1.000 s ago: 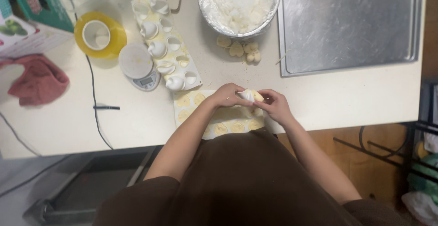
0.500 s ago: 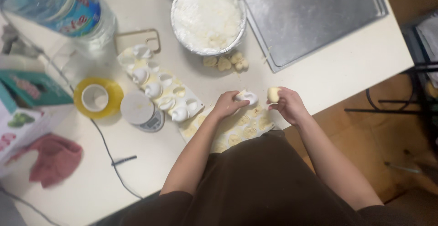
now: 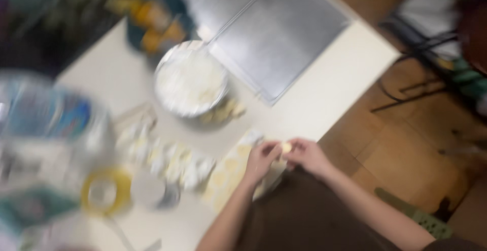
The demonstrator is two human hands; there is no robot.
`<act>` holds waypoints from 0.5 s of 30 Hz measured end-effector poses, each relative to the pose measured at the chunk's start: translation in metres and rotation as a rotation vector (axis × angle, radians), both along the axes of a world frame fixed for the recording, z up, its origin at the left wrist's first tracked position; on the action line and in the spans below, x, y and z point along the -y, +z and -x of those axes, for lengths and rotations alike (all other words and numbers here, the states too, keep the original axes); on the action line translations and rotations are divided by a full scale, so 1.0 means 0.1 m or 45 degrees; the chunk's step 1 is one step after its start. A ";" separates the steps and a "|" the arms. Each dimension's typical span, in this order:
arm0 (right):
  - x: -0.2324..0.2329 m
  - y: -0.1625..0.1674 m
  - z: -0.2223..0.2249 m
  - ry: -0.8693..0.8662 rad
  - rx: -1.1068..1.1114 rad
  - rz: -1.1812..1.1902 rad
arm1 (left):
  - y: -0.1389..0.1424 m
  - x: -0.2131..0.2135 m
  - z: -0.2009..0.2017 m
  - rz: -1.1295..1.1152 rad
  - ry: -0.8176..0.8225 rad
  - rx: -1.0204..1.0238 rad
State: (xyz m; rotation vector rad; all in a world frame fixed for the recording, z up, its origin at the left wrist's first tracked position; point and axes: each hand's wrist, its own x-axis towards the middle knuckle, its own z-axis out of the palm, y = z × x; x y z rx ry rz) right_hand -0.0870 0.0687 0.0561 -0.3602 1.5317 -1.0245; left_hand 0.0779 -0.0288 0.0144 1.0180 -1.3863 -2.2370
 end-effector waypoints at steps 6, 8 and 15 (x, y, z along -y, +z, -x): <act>-0.81 0.21 0.42 -0.368 0.072 0.190 | -0.04 -0.35 0.68 -0.471 -0.311 -0.139; -1.07 0.26 0.65 -0.532 0.206 0.301 | 0.01 -0.51 1.16 -0.302 -0.534 -0.307; -2.43 0.10 2.24 -1.147 0.188 0.481 | 0.10 -2.01 4.09 -0.530 -0.967 -0.210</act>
